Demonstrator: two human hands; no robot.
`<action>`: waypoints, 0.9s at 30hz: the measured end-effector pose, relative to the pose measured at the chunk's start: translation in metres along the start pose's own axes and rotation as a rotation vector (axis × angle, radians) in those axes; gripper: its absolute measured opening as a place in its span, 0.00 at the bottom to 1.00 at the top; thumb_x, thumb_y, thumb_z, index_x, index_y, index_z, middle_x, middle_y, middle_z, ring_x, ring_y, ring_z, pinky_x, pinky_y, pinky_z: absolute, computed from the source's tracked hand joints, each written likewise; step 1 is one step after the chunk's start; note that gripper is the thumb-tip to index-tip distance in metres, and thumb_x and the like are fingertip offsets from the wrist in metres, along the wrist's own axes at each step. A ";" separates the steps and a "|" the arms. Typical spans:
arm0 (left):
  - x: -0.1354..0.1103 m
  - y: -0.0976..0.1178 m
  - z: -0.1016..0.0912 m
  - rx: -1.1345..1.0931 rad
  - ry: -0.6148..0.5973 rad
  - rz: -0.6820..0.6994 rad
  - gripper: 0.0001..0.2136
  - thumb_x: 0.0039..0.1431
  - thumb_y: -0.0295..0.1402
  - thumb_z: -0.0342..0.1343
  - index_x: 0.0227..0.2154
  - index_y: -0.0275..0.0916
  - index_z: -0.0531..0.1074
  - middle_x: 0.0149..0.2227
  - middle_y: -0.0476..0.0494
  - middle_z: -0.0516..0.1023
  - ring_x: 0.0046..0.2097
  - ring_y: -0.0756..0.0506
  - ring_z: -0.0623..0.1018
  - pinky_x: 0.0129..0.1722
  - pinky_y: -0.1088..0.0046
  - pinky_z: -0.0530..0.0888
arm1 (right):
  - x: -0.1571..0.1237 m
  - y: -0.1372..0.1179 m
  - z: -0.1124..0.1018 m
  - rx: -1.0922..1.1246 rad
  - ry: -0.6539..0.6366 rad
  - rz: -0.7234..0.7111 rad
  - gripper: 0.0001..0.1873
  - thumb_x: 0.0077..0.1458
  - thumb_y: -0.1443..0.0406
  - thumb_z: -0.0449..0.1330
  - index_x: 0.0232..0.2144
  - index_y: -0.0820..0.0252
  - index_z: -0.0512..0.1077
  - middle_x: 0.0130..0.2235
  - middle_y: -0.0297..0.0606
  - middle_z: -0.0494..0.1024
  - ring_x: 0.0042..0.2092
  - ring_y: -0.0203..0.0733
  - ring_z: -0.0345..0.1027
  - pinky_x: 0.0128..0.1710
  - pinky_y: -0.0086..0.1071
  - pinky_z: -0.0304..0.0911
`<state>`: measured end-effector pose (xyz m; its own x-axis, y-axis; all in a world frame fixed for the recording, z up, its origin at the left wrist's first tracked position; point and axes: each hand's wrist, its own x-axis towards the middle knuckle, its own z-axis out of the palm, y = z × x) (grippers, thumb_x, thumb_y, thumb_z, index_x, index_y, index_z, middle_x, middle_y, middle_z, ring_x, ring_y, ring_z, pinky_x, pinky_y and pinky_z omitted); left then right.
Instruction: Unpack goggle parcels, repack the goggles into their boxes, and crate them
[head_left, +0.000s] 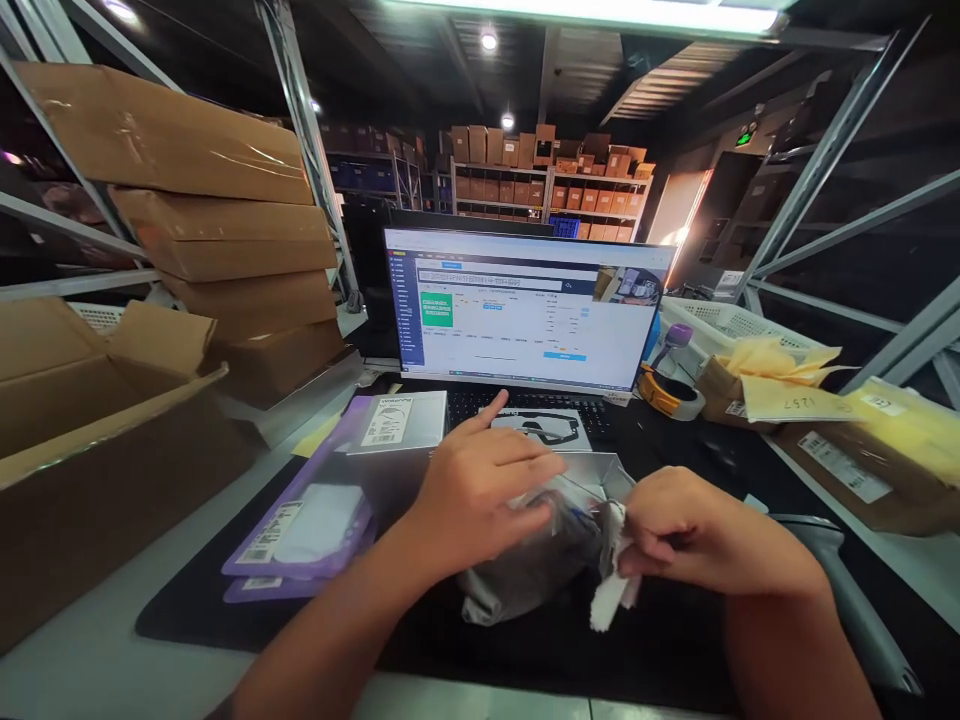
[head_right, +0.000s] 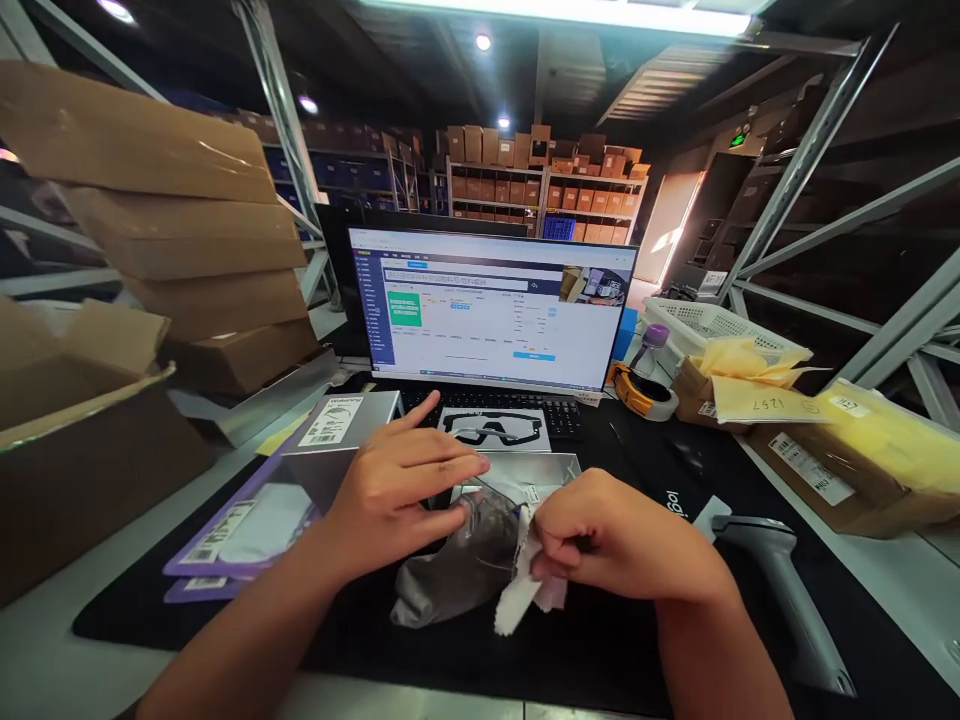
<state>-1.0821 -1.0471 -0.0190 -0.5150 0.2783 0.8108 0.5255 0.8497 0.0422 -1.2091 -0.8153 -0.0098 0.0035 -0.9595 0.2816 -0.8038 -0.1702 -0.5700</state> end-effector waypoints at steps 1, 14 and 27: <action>0.000 0.000 0.002 0.014 -0.001 -0.001 0.10 0.52 0.24 0.60 0.38 0.39 0.77 0.34 0.50 0.83 0.33 0.50 0.81 0.65 0.47 0.65 | 0.001 0.000 -0.002 0.007 -0.013 0.006 0.22 0.62 0.69 0.60 0.21 0.58 0.53 0.22 0.26 0.63 0.26 0.31 0.56 0.29 0.26 0.52; 0.000 0.010 0.006 0.249 -0.012 0.119 0.06 0.62 0.24 0.55 0.38 0.36 0.76 0.35 0.48 0.83 0.36 0.50 0.81 0.69 0.47 0.59 | 0.020 -0.008 0.038 -0.268 0.283 0.053 0.17 0.51 0.78 0.53 0.25 0.57 0.50 0.24 0.25 0.55 0.26 0.31 0.45 0.27 0.27 0.42; 0.001 0.002 -0.001 0.151 -0.079 0.076 0.07 0.62 0.24 0.57 0.41 0.37 0.75 0.40 0.50 0.83 0.41 0.49 0.81 0.71 0.47 0.51 | 0.013 -0.003 0.027 -0.085 0.154 0.043 0.15 0.55 0.78 0.52 0.25 0.57 0.53 0.24 0.25 0.62 0.27 0.30 0.53 0.29 0.25 0.49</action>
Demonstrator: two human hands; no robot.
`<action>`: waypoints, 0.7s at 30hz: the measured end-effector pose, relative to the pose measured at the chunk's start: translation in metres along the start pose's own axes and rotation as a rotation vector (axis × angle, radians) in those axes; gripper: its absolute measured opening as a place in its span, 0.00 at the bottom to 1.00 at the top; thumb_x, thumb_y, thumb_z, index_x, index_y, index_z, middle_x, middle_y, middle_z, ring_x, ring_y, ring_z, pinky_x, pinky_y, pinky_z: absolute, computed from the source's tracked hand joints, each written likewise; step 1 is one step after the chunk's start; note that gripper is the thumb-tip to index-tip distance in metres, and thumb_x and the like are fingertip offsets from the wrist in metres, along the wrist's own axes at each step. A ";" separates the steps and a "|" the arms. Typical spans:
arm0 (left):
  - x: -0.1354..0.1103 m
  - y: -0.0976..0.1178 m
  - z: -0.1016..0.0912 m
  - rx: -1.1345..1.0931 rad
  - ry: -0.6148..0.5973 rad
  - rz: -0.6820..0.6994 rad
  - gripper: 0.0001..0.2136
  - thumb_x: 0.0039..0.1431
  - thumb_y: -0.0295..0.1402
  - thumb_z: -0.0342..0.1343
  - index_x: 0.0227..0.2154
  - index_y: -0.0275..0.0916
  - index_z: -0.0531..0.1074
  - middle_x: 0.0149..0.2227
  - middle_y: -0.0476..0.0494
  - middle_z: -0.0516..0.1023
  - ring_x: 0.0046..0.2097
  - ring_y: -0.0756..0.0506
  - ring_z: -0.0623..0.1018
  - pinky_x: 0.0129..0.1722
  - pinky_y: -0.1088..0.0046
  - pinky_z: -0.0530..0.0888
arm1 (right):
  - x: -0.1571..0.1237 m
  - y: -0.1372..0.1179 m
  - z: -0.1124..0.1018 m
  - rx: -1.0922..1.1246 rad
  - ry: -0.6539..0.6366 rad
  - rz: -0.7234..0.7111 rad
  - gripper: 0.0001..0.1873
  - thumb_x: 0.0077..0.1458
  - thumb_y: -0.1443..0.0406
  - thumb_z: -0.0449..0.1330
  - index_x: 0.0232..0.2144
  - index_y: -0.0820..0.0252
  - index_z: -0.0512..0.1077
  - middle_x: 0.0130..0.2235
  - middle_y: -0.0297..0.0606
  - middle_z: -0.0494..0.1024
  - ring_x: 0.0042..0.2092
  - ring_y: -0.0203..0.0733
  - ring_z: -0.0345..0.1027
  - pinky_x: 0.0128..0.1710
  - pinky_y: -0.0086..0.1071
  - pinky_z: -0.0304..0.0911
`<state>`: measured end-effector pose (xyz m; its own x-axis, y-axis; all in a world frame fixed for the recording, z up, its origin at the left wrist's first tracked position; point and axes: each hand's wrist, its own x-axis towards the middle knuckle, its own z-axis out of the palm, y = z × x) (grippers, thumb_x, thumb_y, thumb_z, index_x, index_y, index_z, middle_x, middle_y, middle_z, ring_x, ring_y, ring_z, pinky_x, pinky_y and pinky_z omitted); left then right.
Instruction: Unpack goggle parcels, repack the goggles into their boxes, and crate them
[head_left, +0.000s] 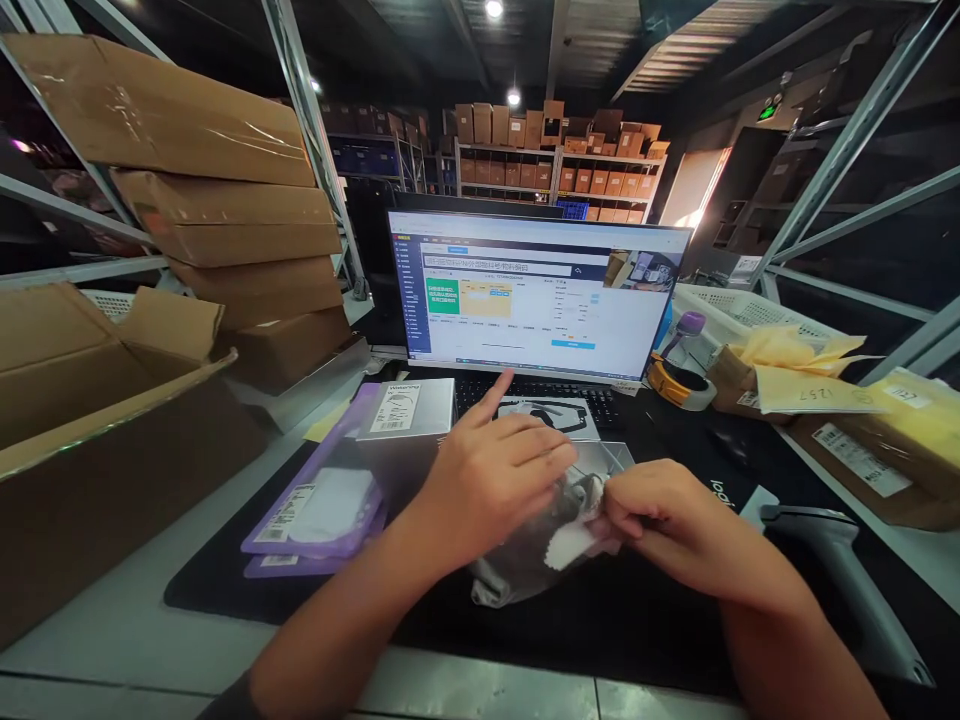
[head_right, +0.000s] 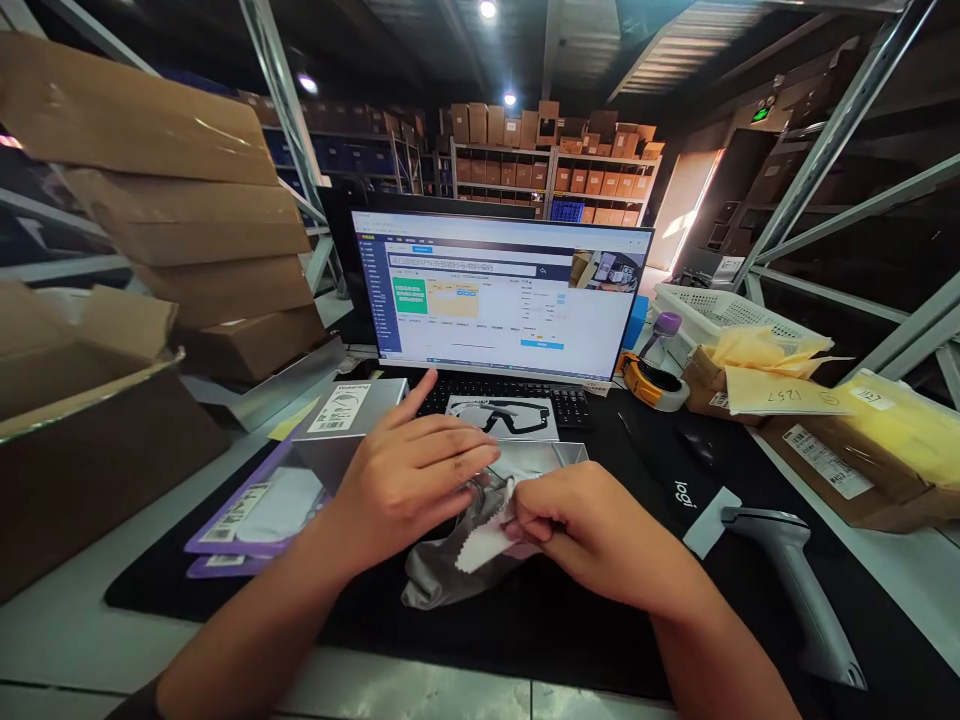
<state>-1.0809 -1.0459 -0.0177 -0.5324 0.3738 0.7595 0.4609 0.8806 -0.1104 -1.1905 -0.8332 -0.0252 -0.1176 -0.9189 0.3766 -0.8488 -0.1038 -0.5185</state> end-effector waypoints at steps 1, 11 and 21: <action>0.000 0.003 0.003 0.002 -0.001 0.007 0.06 0.63 0.24 0.55 0.41 0.37 0.75 0.39 0.50 0.83 0.41 0.49 0.80 0.71 0.47 0.51 | 0.002 -0.003 0.006 -0.024 0.054 0.004 0.15 0.56 0.77 0.53 0.25 0.57 0.52 0.24 0.24 0.61 0.26 0.30 0.52 0.29 0.25 0.48; -0.007 0.016 0.006 0.135 0.106 -0.410 0.29 0.56 0.24 0.62 0.61 0.37 0.64 0.55 0.34 0.73 0.56 0.37 0.72 0.55 0.54 0.74 | 0.006 0.012 0.003 0.028 0.637 0.143 0.16 0.64 0.72 0.53 0.26 0.55 0.53 0.25 0.25 0.60 0.27 0.31 0.52 0.26 0.22 0.51; -0.012 0.036 0.043 0.040 0.134 -0.373 0.16 0.54 0.31 0.61 0.46 0.35 0.68 0.54 0.33 0.73 0.54 0.36 0.73 0.54 0.54 0.72 | 0.024 0.000 0.048 -0.341 0.689 -0.180 0.19 0.64 0.70 0.56 0.22 0.57 0.57 0.19 0.24 0.61 0.21 0.29 0.52 0.23 0.27 0.47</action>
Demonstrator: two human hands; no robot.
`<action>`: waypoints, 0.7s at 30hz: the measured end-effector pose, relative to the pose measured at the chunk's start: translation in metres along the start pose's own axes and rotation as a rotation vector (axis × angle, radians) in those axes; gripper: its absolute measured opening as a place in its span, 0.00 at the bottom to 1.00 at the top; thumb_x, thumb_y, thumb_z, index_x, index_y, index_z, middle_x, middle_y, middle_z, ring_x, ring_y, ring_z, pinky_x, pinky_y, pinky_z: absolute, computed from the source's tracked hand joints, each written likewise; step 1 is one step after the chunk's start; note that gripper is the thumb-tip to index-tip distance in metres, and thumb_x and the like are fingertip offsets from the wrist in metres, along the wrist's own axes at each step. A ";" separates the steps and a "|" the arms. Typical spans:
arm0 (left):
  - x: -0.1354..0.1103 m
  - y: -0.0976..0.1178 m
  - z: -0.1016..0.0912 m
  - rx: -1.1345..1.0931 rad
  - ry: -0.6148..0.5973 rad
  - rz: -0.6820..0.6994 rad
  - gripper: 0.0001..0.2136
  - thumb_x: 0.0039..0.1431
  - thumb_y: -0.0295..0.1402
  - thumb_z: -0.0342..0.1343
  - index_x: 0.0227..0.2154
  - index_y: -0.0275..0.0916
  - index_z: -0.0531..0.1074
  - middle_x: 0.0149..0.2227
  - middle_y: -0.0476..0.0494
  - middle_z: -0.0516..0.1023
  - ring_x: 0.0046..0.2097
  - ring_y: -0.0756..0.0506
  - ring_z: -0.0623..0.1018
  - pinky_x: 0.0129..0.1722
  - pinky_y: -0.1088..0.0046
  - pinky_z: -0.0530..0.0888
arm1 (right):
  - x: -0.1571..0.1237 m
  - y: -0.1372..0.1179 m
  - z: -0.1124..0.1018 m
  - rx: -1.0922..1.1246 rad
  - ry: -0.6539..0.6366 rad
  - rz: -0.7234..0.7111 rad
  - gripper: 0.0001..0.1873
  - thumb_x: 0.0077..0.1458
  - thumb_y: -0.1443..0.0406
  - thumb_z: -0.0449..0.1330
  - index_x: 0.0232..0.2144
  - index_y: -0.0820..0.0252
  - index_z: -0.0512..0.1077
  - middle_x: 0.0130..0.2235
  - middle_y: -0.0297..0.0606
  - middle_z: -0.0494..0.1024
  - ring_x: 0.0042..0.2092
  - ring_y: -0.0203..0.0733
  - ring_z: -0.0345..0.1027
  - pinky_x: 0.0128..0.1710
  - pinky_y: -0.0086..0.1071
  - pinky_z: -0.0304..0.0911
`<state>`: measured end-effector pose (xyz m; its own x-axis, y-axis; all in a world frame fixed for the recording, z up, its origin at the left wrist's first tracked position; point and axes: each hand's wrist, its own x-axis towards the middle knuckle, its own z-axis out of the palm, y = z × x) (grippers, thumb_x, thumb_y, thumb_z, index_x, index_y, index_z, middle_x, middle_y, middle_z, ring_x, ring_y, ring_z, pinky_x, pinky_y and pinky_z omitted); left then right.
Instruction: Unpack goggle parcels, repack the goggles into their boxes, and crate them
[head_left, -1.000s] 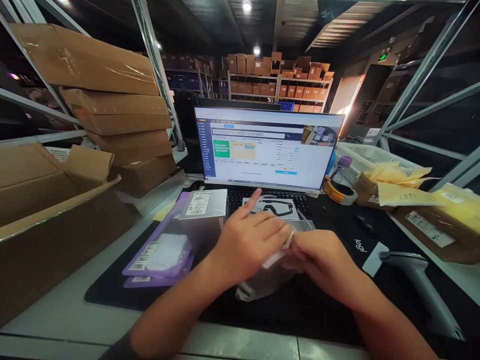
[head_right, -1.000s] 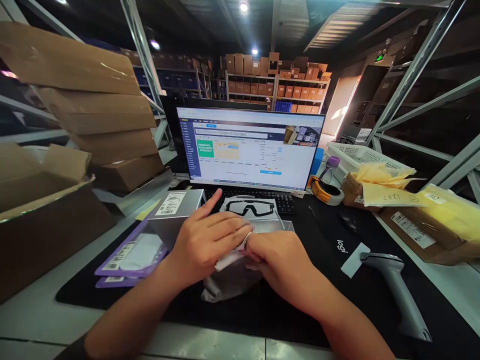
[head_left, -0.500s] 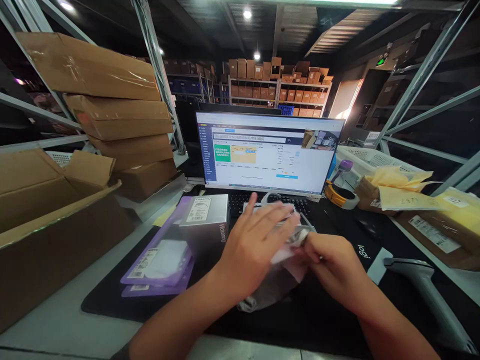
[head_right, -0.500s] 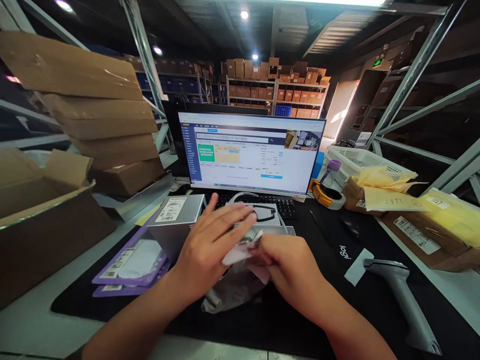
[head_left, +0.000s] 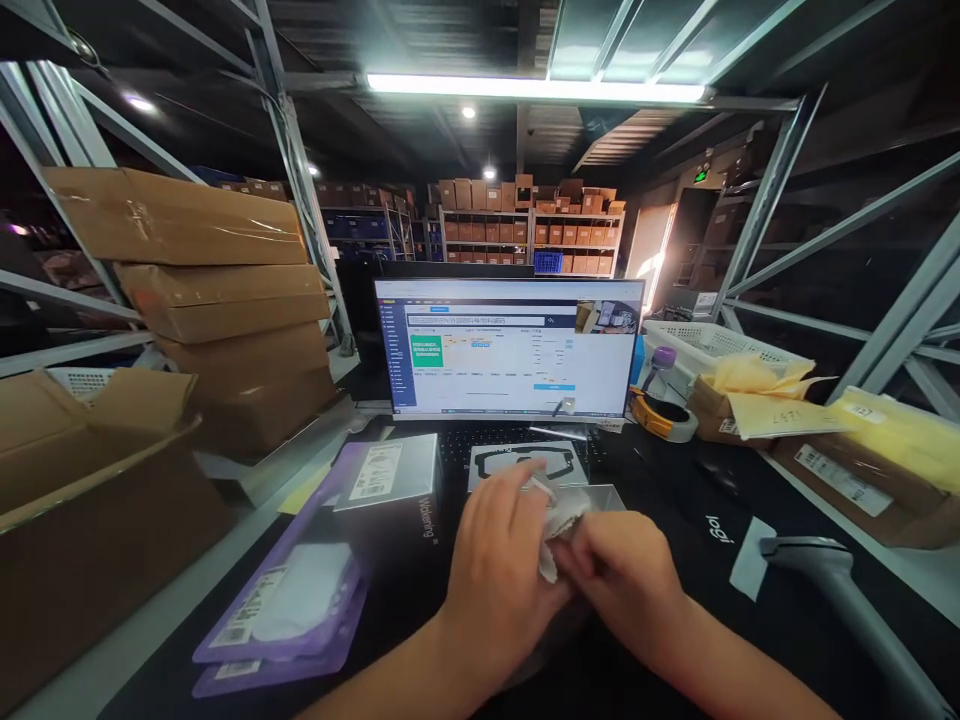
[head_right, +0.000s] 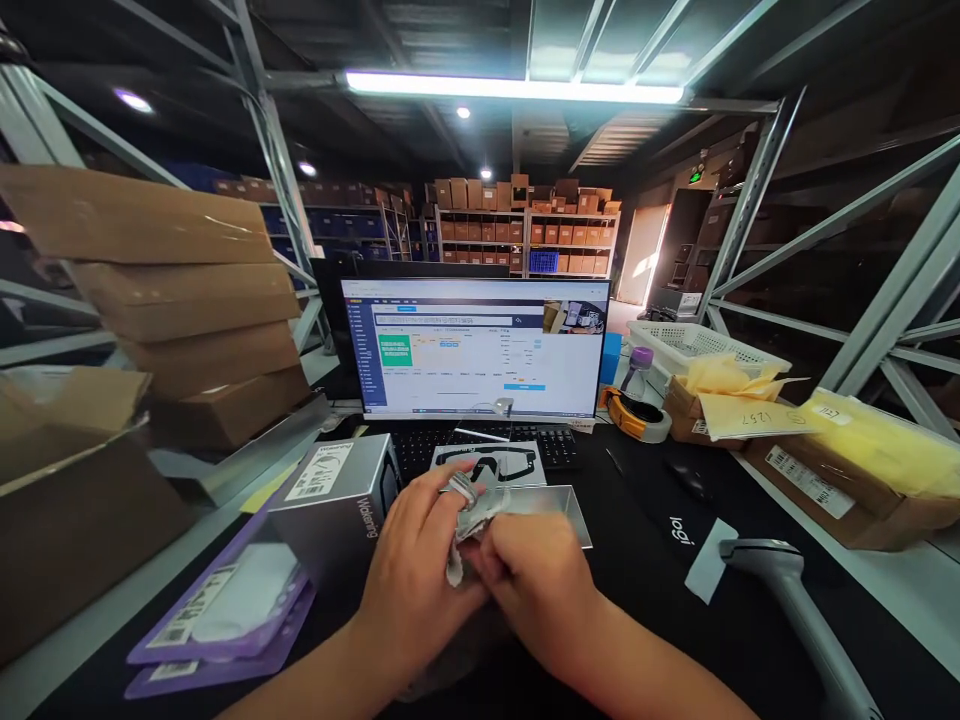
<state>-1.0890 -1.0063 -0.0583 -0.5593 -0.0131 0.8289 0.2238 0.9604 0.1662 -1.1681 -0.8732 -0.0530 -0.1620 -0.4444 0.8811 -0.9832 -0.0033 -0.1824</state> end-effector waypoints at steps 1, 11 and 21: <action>0.000 0.000 -0.001 -0.001 0.014 0.007 0.14 0.56 0.30 0.59 0.45 0.36 0.69 0.54 0.34 0.72 0.54 0.37 0.73 0.53 0.55 0.72 | -0.002 0.000 0.001 -0.068 0.012 -0.045 0.19 0.65 0.70 0.55 0.22 0.57 0.57 0.19 0.25 0.61 0.21 0.30 0.52 0.24 0.29 0.46; 0.011 -0.008 -0.007 -0.120 -0.142 0.101 0.15 0.55 0.27 0.64 0.45 0.41 0.71 0.56 0.37 0.70 0.55 0.38 0.73 0.56 0.53 0.73 | 0.007 0.003 -0.032 0.227 0.064 0.434 0.23 0.54 0.69 0.65 0.18 0.58 0.54 0.17 0.24 0.58 0.20 0.27 0.49 0.20 0.24 0.44; 0.010 -0.010 0.004 -0.222 -0.220 0.065 0.17 0.50 0.18 0.58 0.42 0.39 0.72 0.51 0.39 0.76 0.49 0.40 0.78 0.48 0.61 0.79 | 0.018 0.038 -0.031 0.777 0.344 0.898 0.30 0.46 0.60 0.73 0.22 0.56 0.52 0.21 0.23 0.55 0.23 0.29 0.46 0.21 0.24 0.47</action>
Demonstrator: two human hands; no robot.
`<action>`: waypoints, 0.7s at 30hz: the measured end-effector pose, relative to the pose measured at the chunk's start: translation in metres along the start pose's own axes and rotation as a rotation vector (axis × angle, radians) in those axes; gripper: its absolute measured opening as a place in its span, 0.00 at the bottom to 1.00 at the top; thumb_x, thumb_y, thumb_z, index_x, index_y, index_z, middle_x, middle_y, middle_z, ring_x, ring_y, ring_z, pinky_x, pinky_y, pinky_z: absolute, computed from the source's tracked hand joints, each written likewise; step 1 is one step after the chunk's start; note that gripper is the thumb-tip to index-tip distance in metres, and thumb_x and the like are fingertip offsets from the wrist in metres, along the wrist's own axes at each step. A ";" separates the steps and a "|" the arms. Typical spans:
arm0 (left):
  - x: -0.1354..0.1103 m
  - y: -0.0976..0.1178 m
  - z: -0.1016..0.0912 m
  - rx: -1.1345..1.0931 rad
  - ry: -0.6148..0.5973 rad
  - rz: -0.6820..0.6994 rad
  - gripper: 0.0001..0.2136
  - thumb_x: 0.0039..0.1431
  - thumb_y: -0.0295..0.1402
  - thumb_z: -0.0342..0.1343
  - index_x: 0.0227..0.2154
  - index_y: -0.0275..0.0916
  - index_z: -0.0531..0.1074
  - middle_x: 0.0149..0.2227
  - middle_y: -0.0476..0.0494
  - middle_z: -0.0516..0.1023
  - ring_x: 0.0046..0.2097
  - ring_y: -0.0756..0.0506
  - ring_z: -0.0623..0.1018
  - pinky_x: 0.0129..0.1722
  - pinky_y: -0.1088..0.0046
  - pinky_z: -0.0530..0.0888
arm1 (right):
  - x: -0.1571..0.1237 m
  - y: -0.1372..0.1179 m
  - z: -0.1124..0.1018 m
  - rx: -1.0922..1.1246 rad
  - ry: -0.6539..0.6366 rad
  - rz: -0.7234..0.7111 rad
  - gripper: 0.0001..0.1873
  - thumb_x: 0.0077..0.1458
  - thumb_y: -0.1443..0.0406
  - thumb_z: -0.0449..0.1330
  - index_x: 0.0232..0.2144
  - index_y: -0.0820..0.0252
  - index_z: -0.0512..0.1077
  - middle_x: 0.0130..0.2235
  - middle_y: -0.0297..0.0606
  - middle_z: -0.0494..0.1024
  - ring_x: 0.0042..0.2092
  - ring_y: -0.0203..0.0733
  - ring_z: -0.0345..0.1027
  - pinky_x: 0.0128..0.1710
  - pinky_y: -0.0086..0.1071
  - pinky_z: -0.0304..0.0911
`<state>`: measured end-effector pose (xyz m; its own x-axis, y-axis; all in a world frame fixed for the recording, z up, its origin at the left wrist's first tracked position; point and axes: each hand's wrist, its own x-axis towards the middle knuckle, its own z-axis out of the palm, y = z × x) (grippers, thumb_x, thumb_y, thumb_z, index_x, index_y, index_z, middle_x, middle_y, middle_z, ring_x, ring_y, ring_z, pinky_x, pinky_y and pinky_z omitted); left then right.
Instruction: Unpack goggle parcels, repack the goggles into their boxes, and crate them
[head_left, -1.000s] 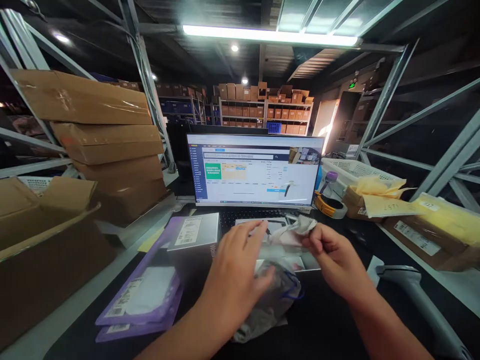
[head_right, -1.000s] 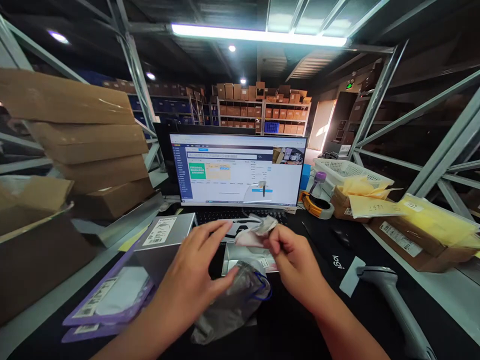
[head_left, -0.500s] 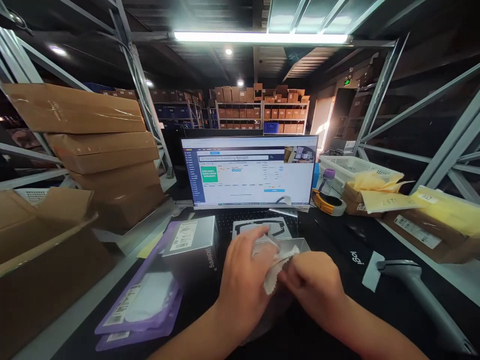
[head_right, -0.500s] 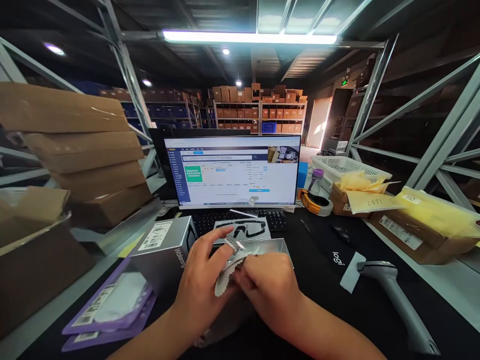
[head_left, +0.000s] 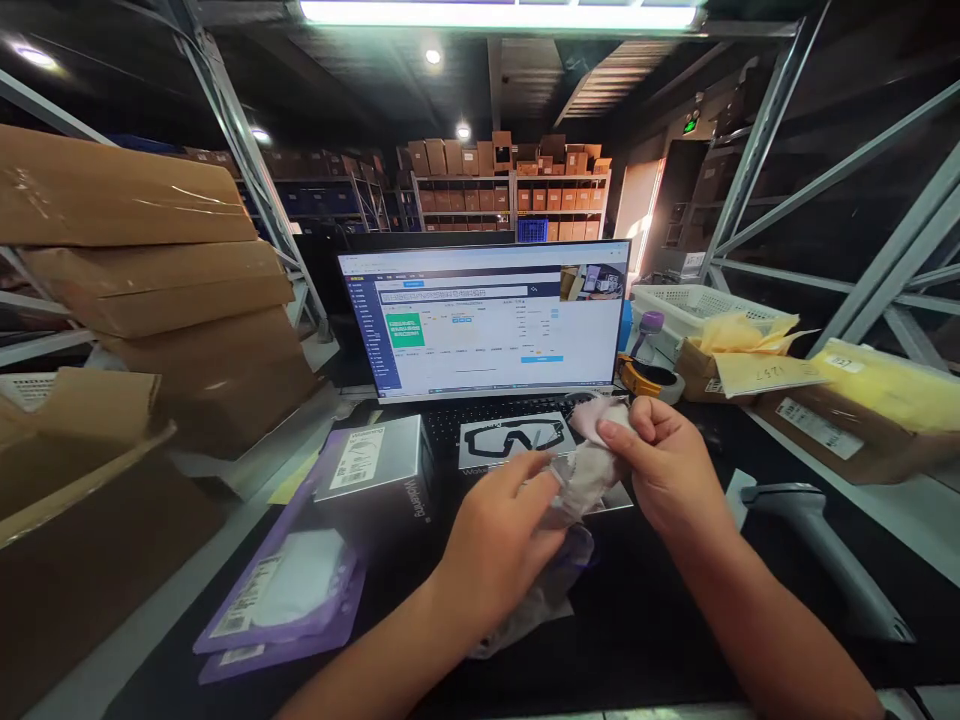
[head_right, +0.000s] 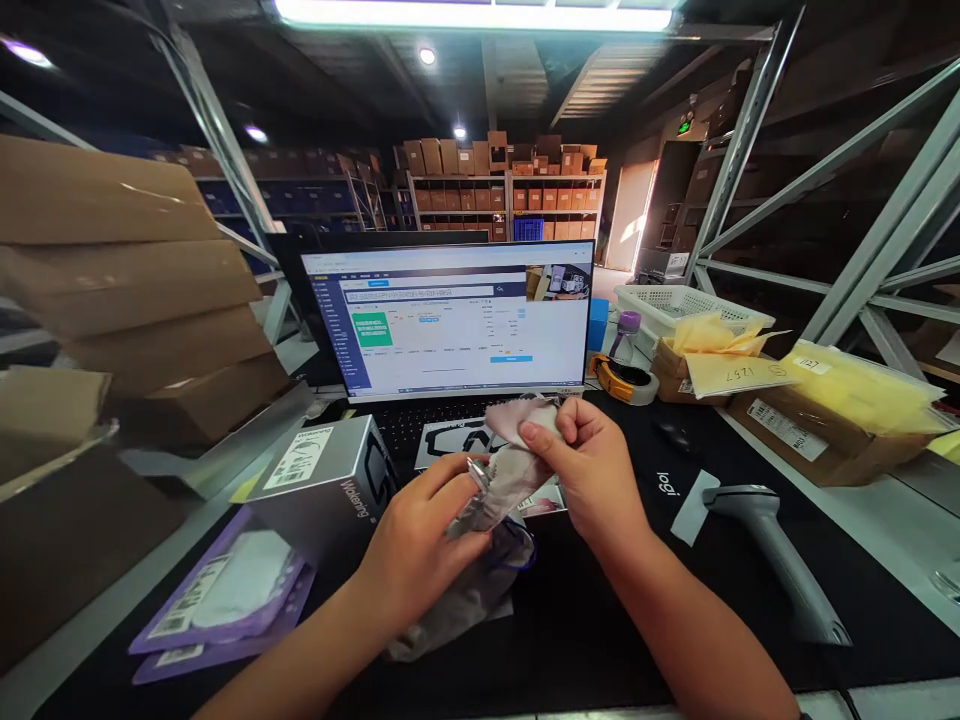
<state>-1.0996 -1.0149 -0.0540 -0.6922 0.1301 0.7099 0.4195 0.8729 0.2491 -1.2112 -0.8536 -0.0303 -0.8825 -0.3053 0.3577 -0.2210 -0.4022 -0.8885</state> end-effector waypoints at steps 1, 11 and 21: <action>0.000 0.000 0.001 -0.027 -0.001 -0.033 0.17 0.50 0.18 0.58 0.42 0.39 0.72 0.50 0.40 0.76 0.48 0.41 0.79 0.45 0.64 0.80 | -0.004 0.000 0.003 -0.084 0.016 -0.045 0.28 0.49 0.59 0.72 0.22 0.56 0.53 0.21 0.24 0.56 0.23 0.29 0.47 0.21 0.24 0.47; -0.004 -0.009 -0.009 -0.121 0.089 -0.051 0.15 0.60 0.23 0.53 0.49 0.40 0.73 0.55 0.36 0.74 0.55 0.41 0.76 0.52 0.65 0.77 | -0.050 0.024 0.037 -0.812 -0.097 -0.910 0.20 0.56 0.73 0.59 0.17 0.58 0.57 0.17 0.27 0.61 0.21 0.32 0.52 0.24 0.32 0.45; 0.000 -0.008 0.002 -0.013 0.083 0.194 0.10 0.62 0.24 0.55 0.43 0.42 0.75 0.49 0.41 0.80 0.49 0.44 0.81 0.59 0.58 0.74 | -0.023 -0.017 0.014 0.181 0.076 0.055 0.32 0.37 0.63 0.74 0.18 0.56 0.49 0.19 0.25 0.59 0.22 0.30 0.53 0.21 0.25 0.54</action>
<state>-1.1044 -1.0206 -0.0570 -0.5473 0.2553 0.7971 0.5480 0.8291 0.1107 -1.1809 -0.8521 -0.0195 -0.9215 -0.2682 0.2810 -0.0992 -0.5371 -0.8377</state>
